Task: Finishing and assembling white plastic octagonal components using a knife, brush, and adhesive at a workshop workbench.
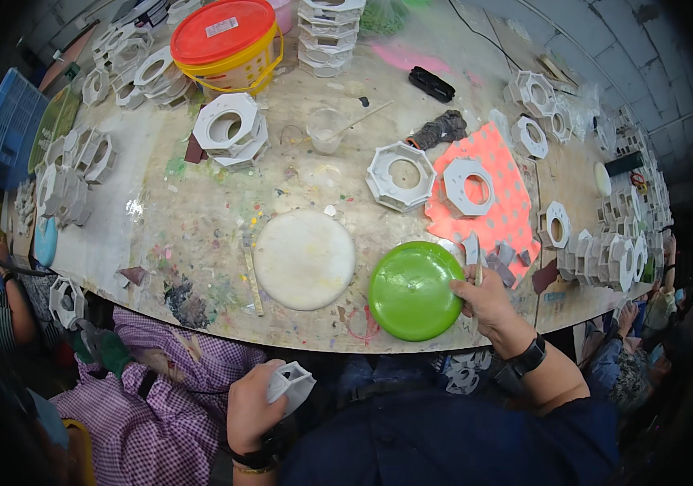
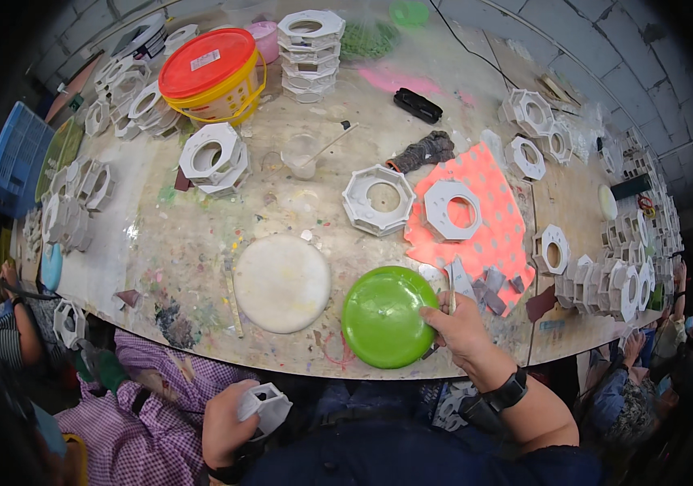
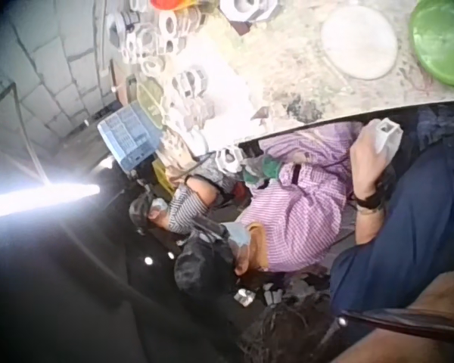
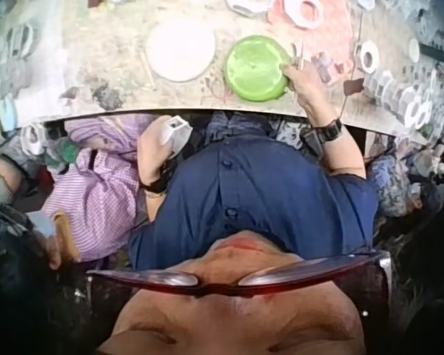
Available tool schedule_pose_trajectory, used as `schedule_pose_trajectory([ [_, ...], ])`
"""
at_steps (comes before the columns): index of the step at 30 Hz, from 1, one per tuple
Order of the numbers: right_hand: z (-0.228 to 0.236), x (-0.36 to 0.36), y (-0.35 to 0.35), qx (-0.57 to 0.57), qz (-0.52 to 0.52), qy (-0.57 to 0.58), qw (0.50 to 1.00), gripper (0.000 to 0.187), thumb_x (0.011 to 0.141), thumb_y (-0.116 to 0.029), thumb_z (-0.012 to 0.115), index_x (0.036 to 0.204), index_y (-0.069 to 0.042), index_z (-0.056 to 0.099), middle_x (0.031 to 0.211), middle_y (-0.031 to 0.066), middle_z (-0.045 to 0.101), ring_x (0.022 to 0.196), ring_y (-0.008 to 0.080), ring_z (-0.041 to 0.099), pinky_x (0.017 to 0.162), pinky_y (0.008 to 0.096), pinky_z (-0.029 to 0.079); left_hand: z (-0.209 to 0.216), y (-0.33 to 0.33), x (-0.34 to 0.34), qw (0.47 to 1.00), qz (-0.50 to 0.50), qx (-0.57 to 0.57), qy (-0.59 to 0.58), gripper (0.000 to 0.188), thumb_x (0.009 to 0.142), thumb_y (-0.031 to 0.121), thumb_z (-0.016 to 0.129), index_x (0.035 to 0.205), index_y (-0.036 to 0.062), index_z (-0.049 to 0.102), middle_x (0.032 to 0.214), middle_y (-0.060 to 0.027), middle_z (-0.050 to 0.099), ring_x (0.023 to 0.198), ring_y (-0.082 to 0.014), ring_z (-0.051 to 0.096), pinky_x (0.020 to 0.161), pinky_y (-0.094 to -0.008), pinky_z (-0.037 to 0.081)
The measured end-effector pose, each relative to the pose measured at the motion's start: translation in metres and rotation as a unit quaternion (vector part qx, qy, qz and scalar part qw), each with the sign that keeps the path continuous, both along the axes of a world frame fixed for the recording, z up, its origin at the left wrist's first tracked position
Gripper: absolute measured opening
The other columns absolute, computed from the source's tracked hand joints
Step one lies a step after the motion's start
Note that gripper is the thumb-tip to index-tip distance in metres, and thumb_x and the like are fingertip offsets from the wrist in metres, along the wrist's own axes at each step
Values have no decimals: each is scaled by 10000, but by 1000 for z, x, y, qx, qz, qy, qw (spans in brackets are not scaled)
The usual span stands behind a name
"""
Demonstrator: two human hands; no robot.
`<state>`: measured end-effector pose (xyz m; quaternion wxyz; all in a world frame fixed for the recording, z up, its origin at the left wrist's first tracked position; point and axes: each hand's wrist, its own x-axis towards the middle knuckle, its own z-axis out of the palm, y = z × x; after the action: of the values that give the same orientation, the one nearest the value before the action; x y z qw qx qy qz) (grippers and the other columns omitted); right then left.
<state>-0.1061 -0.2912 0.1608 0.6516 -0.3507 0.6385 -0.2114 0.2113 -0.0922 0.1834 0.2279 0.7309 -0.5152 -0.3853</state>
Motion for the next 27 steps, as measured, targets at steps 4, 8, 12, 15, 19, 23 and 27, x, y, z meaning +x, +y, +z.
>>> schedule_pose_trajectory([
  [4,-24,17,8,20,-31,-25,999,132,843,-82,672,858,-28,553,632,1,524,442,69,460,381,215,347,-1,-11,1,999,-34,21,-4,450,622,65,620,1071,37,609,892,-173,642,785,-361,640,707,-394,520],
  [8,-45,48,11,36,-25,-68,997,134,857,-108,666,866,-26,560,670,0,535,476,64,461,404,219,359,-4,-13,9,998,-48,28,-15,458,619,69,623,1076,38,607,886,-174,639,775,-360,637,699,-395,518],
  [12,-54,73,18,73,-7,-97,993,143,870,-138,659,922,-21,595,694,-1,554,497,62,460,423,213,362,-7,-16,14,998,-56,37,-8,449,619,70,620,1067,36,608,886,-176,638,775,-367,634,697,-399,517],
  [15,-56,68,25,104,21,-56,993,191,869,-186,664,916,-8,613,696,8,563,502,71,469,430,229,376,-8,-15,13,998,-58,38,-4,447,622,67,618,1067,32,606,890,-179,639,781,-370,633,698,-403,516],
  [19,-78,37,42,-101,202,112,968,335,837,-296,687,857,30,610,647,108,597,507,194,560,459,341,444,-14,-12,12,995,-91,41,-2,456,625,61,620,1079,26,599,906,-180,642,783,-370,635,698,-406,517],
  [23,-55,26,39,-184,346,254,884,385,815,-330,687,875,39,598,620,190,597,555,322,614,545,409,485,-18,-16,5,995,-96,34,0,459,628,58,623,1084,24,597,912,-180,644,782,-366,637,698,-405,518],
  [27,-38,23,32,-249,402,313,823,346,805,-279,688,961,15,595,622,178,603,599,379,612,672,433,492,-24,-16,-5,994,-102,42,12,456,629,57,633,1082,22,598,894,-163,639,785,-356,638,697,-393,523],
])
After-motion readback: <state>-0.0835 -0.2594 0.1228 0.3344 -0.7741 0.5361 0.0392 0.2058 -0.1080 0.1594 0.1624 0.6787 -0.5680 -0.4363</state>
